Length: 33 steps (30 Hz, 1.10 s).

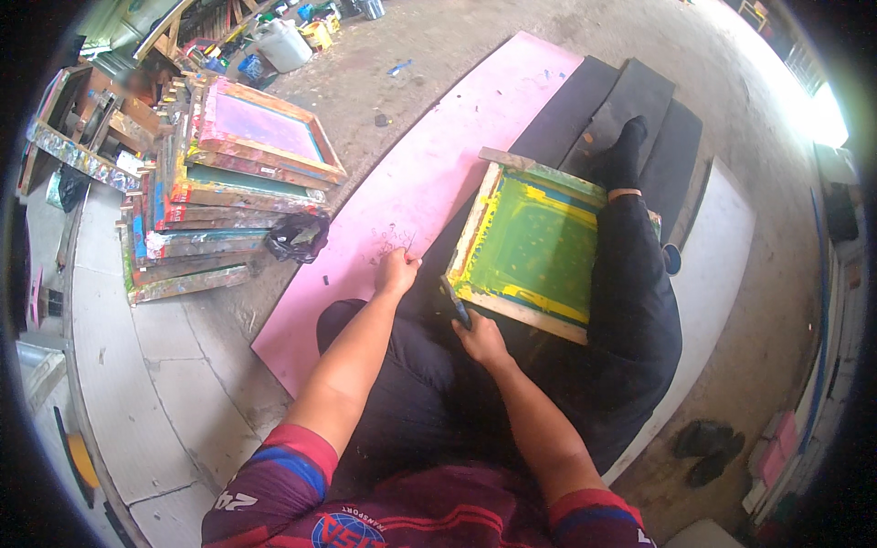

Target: The person sits on the floor and uses pliers and a screwdriver to remove nails from the wooden frame of a screen printing frame. The person repeatedly pries and pulls nails along the frame edges, working methodically around the perimeter.

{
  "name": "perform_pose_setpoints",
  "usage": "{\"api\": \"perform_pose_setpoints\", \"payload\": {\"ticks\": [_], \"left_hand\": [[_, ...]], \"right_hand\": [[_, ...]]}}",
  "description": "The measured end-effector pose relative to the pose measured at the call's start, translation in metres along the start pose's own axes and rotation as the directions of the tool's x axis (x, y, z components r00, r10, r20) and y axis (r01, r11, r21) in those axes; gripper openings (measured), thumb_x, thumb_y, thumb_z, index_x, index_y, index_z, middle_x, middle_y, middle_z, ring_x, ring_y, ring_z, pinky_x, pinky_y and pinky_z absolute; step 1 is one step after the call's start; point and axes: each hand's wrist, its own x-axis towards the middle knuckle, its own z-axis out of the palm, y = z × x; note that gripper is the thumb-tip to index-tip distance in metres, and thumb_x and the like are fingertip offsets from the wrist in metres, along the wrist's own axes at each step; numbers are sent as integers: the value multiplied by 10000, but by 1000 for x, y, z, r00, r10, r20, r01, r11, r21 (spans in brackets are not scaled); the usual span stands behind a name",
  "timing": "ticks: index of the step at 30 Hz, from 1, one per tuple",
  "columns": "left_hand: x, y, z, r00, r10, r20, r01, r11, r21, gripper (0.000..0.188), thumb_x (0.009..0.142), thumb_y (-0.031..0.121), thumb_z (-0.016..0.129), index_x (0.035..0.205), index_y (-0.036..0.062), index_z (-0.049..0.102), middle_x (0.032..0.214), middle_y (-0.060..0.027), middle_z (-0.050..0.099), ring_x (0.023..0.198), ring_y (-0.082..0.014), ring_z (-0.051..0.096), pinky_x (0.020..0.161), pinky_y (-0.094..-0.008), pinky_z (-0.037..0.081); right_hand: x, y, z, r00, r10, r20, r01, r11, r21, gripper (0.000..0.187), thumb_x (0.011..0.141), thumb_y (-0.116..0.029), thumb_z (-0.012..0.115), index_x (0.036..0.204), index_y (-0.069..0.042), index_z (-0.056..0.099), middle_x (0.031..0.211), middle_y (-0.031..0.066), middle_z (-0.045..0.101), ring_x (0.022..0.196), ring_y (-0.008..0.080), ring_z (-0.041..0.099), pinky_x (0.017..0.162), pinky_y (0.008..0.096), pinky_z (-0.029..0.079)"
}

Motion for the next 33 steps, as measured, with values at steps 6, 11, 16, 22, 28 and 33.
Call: {"api": "perform_pose_setpoints", "payload": {"ticks": [6, 11, 16, 22, 28, 33], "left_hand": [[-10, 6, 16, 995, 93, 30, -97, 970, 225, 221, 952, 263, 681, 1085, 90, 647, 1098, -139, 701, 1033, -384, 692, 844, -528, 562], [-8, -5, 33, 992, 127, -18, -120, 966, 227, 201, 989, 267, 630, 1088, 94, 647, 1149, -156, 677, 1075, -382, 674, 862, -529, 557], [1, -15, 34, 993, 99, 63, -107, 984, 140, 242, 1008, 285, 596, 1112, 70, 632, 1165, -164, 674, 1093, -390, 667, 884, -534, 550], [10, -21, 21, 991, -106, -82, 116, 985, 128, 305, 1008, 328, 592, 1132, 52, 631, 1176, -193, 687, 1091, -400, 678, 901, -534, 549], [25, -29, 0, 967, -195, -162, 178, 978, -110, 396, 991, 388, 600, 1057, 10, 698, 1067, -226, 734, 1029, -420, 697, 890, -523, 547], [3, 8, 6, 1000, -15, -19, 10, 969, -248, 454, 951, 435, 634, 985, -13, 707, 973, -257, 732, 979, -438, 701, 861, -515, 537]], "right_hand": [[0, 1, 4, 999, -14, -42, 13, 1000, -2, 461, 953, -400, 663, 1189, -4, 661, 1029, 311, 695, 1058, 477, 657, 907, 524, 518], [-2, -5, -4, 1000, 8, -13, -8, 1000, 17, 444, 953, -392, 666, 1186, -13, 666, 1009, 300, 702, 1036, 473, 665, 889, 520, 521], [-1, -6, -6, 993, 84, 84, -92, 992, 92, 445, 957, -398, 663, 1182, -14, 665, 1007, 303, 699, 1035, 478, 662, 891, 520, 521], [1, 6, 8, 1000, 0, -10, 0, 998, 62, 463, 960, -417, 660, 1190, -14, 663, 1040, 306, 697, 1070, 474, 655, 899, 515, 521], [-2, 6, 7, 964, -160, -212, 137, 983, -118, 468, 912, -361, 743, 1192, -6, 626, 904, 174, 722, 759, 267, 718, 715, 401, 550], [-7, 9, -5, 950, -20, -313, 57, 992, 108, 581, 829, -324, 815, 1257, -15, 571, 940, 129, 661, 765, 240, 653, 757, 419, 539]]}}
